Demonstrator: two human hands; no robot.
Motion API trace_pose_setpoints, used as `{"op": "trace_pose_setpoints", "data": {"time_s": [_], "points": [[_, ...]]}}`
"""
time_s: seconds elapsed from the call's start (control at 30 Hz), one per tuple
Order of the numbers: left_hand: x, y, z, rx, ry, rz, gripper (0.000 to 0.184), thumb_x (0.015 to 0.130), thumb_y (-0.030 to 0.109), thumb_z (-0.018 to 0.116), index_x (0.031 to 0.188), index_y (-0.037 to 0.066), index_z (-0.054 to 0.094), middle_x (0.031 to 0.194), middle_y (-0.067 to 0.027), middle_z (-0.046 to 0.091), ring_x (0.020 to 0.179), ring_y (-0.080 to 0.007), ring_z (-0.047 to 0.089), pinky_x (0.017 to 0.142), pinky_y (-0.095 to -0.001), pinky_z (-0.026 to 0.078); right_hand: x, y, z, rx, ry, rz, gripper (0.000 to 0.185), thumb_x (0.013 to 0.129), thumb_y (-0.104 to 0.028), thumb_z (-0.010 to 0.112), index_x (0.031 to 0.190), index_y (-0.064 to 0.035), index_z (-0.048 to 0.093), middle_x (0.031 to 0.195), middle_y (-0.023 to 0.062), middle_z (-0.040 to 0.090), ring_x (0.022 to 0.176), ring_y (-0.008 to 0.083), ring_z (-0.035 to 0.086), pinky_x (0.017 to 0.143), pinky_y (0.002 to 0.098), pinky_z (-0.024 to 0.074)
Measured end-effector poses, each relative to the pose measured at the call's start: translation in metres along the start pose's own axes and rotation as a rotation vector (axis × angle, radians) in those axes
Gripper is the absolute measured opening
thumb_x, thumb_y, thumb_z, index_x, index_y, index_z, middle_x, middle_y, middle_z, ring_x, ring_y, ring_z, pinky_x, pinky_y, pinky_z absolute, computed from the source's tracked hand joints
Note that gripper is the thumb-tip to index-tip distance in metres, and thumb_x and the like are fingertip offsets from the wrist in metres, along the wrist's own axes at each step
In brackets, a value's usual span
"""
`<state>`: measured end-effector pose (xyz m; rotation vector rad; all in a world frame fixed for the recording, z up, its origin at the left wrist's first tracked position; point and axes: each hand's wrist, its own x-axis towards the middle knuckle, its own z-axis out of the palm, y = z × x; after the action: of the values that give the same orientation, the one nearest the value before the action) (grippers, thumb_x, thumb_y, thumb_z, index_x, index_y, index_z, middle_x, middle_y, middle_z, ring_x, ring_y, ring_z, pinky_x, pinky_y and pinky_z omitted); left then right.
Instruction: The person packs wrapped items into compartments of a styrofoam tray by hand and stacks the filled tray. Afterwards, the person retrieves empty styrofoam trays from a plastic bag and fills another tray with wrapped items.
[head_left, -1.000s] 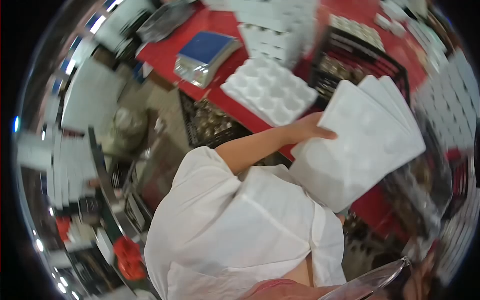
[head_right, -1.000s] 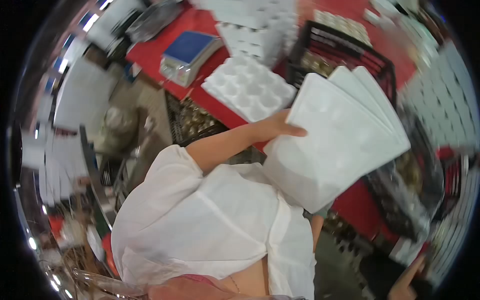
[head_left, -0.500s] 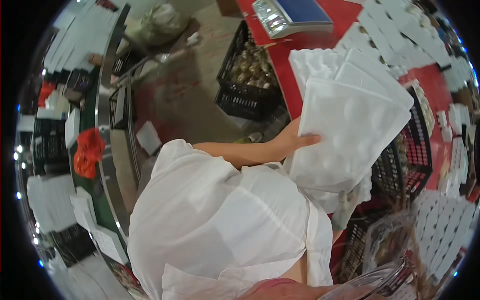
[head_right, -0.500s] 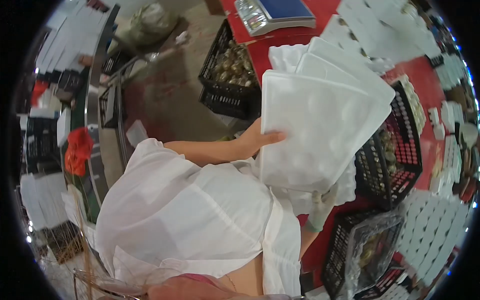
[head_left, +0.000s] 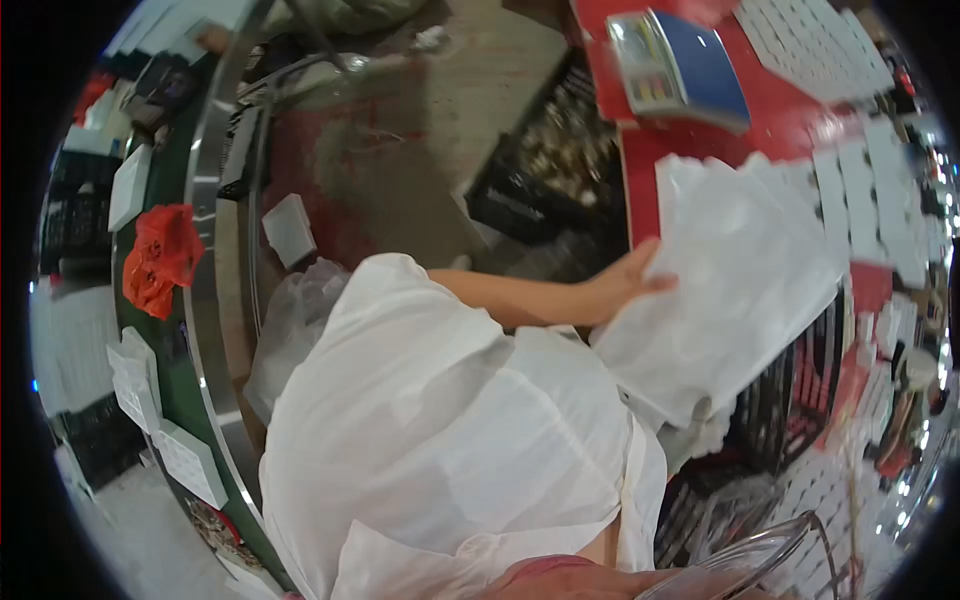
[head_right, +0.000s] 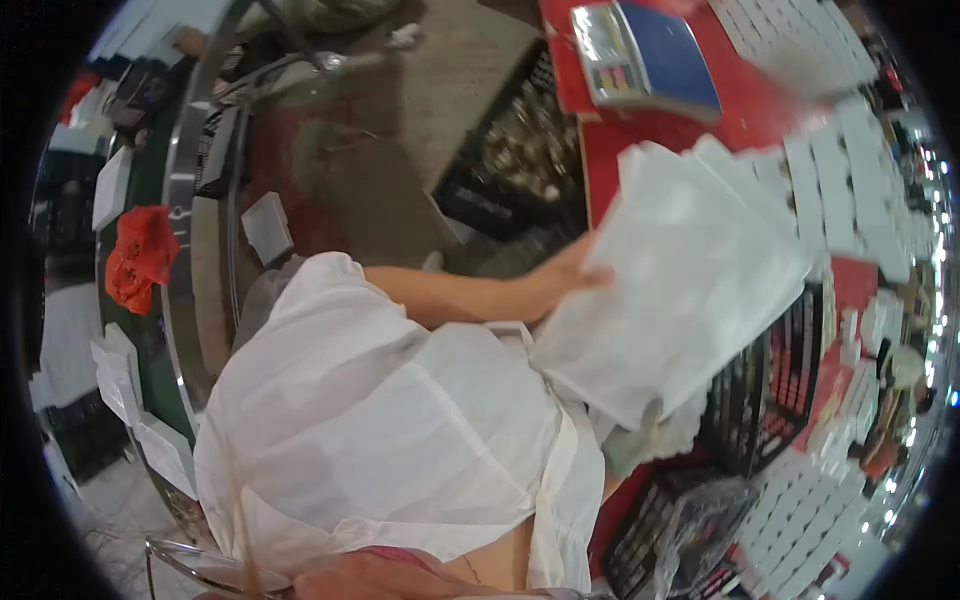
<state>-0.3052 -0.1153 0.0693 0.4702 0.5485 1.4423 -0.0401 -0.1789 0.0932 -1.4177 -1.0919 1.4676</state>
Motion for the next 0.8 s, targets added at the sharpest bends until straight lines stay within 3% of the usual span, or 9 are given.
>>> {"op": "trace_pose_setpoints", "data": {"time_s": [0.07,0.1,0.27,0.4,0.53,0.6,0.7,0.73,0.8], "points": [[0.008,0.004,-0.044,0.574,-0.182,0.232,0.062,0.089,0.024,0.067,0.139,0.005,0.034,0.127,-0.0093,0.047,0.120,-0.0208,0.044,0.105,-0.0339,0.034,0.004,0.005,0.001,0.076,-0.092,0.004,0.070,0.089,-0.030,0.064,0.141,0.0035,0.033,0.137,0.0162,0.045,0.121,0.0284,0.049,0.098,0.0392,0.0417],[0.004,0.022,-0.058,0.726,-0.206,0.116,0.067,0.089,0.026,0.067,0.140,0.003,0.031,0.130,-0.0138,0.045,0.124,-0.0222,0.041,0.107,-0.0352,0.031,0.018,0.013,0.009,0.120,-0.150,0.007,0.069,0.089,-0.030,0.064,0.141,0.0035,0.033,0.136,0.0162,0.046,0.120,0.0285,0.049,0.098,0.0393,0.0419],[-0.026,0.091,-0.128,0.673,-0.073,-0.064,0.079,0.092,0.033,0.062,0.147,0.001,0.015,0.141,-0.0191,0.035,0.132,-0.0252,0.035,0.109,-0.0361,0.030,0.073,0.015,0.156,0.259,-0.344,0.088,0.067,0.089,-0.029,0.063,0.140,0.0034,0.034,0.135,0.0165,0.046,0.119,0.0288,0.050,0.097,0.0397,0.0432],[-0.032,0.141,-0.172,0.628,0.226,0.110,0.077,0.092,0.046,0.060,0.142,0.001,0.025,0.133,-0.0204,0.046,0.123,-0.0251,0.045,0.102,-0.0357,0.037,0.092,0.005,0.252,0.334,-0.443,0.169,0.066,0.089,-0.028,0.063,0.140,0.0033,0.035,0.134,0.0167,0.047,0.118,0.0291,0.050,0.096,0.0400,0.0441],[-0.050,0.178,-0.192,0.571,0.505,0.207,0.069,0.093,0.048,0.056,0.142,0.006,0.031,0.130,-0.0163,0.050,0.121,-0.0236,0.047,0.099,-0.0351,0.040,0.106,-0.001,0.311,0.389,-0.517,0.263,0.064,0.089,-0.027,0.063,0.139,0.0031,0.036,0.133,0.0169,0.048,0.118,0.0294,0.051,0.095,0.0403,0.0451],[-0.069,0.189,-0.196,0.437,0.591,0.114,0.066,0.091,0.042,0.062,0.139,0.005,0.036,0.131,-0.0158,0.051,0.119,-0.0226,0.049,0.100,-0.0334,0.038,0.114,-0.004,0.323,0.402,-0.544,0.321,0.063,0.089,-0.026,0.062,0.139,0.0031,0.036,0.133,0.0170,0.048,0.117,0.0295,0.052,0.095,0.0405,0.0456],[-0.102,0.189,-0.201,0.564,0.646,0.155,0.075,0.090,0.040,0.063,0.145,0.005,0.028,0.137,-0.0129,0.044,0.126,-0.0233,0.042,0.106,-0.0351,0.033,0.136,-0.004,0.344,0.465,-0.586,0.402,0.062,0.089,-0.026,0.062,0.138,0.0030,0.037,0.132,0.0171,0.049,0.117,0.0297,0.052,0.094,0.0407,0.0463],[-0.109,0.188,-0.206,0.519,0.662,0.132,0.076,0.090,0.040,0.063,0.146,0.005,0.026,0.138,-0.0129,0.044,0.127,-0.0243,0.040,0.106,-0.0354,0.032,0.132,-0.004,0.362,0.410,-0.547,0.343,0.055,0.090,-0.023,0.060,0.134,0.0023,0.041,0.124,0.0175,0.054,0.110,0.0302,0.056,0.087,0.0432,0.0509],[-0.111,0.164,-0.248,0.486,0.812,0.103,0.076,0.090,0.036,0.064,0.148,0.008,0.024,0.137,-0.0120,0.044,0.127,-0.0255,0.040,0.107,-0.0365,0.031,0.150,0.024,0.379,0.127,-0.652,0.075,0.053,0.091,-0.022,0.057,0.136,0.0010,0.040,0.127,0.0162,0.054,0.112,0.0285,0.056,0.094,0.0392,0.0466]]}}
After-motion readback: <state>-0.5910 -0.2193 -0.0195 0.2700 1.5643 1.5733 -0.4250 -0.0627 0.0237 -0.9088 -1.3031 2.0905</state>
